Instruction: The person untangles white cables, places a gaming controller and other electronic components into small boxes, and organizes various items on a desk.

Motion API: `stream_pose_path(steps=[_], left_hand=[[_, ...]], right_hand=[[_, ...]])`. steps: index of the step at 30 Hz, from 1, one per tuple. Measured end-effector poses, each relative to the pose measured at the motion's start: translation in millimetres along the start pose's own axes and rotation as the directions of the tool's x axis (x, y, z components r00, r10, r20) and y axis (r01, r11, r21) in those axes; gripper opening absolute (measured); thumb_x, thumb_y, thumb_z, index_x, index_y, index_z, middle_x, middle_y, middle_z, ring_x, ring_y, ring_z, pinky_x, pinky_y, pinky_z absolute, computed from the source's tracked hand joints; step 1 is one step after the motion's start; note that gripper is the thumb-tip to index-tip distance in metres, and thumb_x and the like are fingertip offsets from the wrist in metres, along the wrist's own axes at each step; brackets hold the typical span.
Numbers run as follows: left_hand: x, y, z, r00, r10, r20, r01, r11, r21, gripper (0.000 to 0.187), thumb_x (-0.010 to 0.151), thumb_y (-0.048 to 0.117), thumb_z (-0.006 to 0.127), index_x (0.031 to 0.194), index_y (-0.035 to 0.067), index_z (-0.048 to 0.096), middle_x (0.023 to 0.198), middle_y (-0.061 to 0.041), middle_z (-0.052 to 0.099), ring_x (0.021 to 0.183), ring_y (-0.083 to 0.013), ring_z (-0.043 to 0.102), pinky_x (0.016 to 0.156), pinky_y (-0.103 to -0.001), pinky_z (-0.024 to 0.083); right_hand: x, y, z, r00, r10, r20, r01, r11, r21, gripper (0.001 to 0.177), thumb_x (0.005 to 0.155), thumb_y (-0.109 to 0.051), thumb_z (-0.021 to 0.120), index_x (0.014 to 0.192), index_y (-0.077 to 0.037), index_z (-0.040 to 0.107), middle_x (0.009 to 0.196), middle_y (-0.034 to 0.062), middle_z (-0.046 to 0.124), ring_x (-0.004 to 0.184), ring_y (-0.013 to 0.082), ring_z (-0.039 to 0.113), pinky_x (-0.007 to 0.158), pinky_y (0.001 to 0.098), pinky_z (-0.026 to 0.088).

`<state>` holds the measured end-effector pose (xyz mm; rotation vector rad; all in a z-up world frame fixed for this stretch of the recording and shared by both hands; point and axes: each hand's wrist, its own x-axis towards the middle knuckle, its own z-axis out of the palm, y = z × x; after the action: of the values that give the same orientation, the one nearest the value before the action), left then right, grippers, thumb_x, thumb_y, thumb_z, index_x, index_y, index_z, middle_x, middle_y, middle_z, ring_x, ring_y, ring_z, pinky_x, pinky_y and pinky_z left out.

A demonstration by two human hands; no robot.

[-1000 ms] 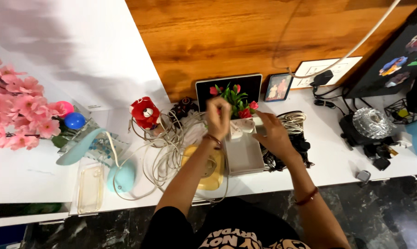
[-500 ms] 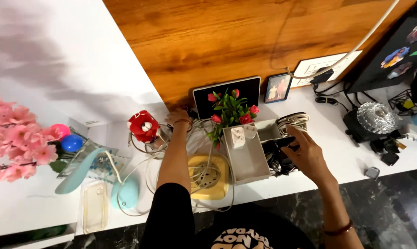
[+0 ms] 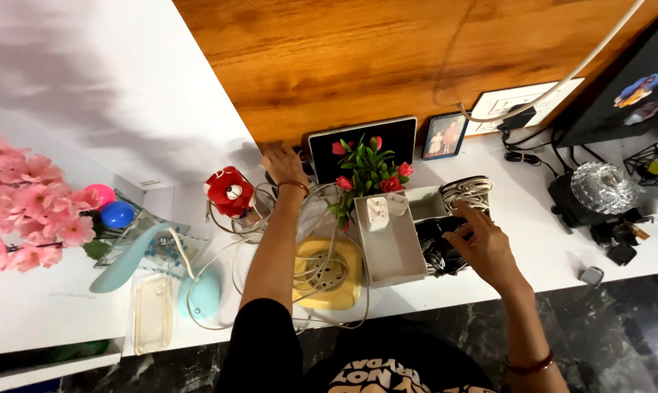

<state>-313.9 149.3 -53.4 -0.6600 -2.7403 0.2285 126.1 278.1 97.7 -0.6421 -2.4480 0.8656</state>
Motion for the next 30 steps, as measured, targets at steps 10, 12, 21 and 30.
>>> stream_pose_path(steps=[10,12,21,30], left_hand=[[-27.0,-24.8,-104.1,0.944,-0.16,-0.288,0.059,0.942,-0.33,0.05,0.095,0.004,0.068,0.142,-0.003,0.051,0.122,-0.02,0.056,0.112,-0.037,0.052,0.1,-0.05,0.041],[-44.0,-29.0,-144.6,0.868,-0.155,-0.472,-0.042,0.923,-0.382,0.061,0.085,0.002,0.072,0.141,-0.003,0.049,0.129,-0.023,0.053,0.117,-0.0387,0.051,0.103,-0.05,0.041],[-176.4,-14.7,-256.4,0.818,0.53,-0.224,-0.531,0.546,-0.648,0.079,0.068,0.006,0.08,0.142,0.012,0.051,0.121,-0.016,0.058,0.113,-0.0342,0.056,0.09,-0.049,0.04],[-243.8,29.2,-205.6,0.843,0.49,-0.223,-0.394,0.28,-0.875,0.098,0.07,0.001,0.077,0.154,-0.006,0.027,0.127,-0.024,0.059,0.115,-0.0427,0.058,0.103,-0.05,0.045]], right_hand=[[-8.8,-22.5,-7.4,0.998,-0.058,0.036,0.057,0.998,0.033,0.059,0.084,-0.008,0.078,0.139,-0.002,0.058,0.122,0.0141,0.068,0.083,0.0194,0.073,0.065,0.0306,0.061],[-12.0,-23.6,-6.6,0.998,-0.047,0.038,0.045,0.997,0.056,0.058,0.085,-0.009,0.078,0.138,-0.003,0.058,0.117,0.0125,0.07,0.082,0.019,0.073,0.066,0.0304,0.062],[-26.6,-47.6,-0.6,0.993,0.079,0.083,-0.108,0.894,0.434,0.077,0.08,-0.007,0.077,0.148,-0.006,0.043,0.131,0.0103,0.06,0.093,0.0161,0.072,0.073,0.0303,0.065],[-53.8,-5.3,40.3,0.969,0.206,0.138,-0.242,0.904,0.352,0.052,0.086,-0.01,0.08,0.135,-0.003,0.063,0.091,0.013,0.075,0.078,0.0163,0.072,0.069,0.0299,0.062]])
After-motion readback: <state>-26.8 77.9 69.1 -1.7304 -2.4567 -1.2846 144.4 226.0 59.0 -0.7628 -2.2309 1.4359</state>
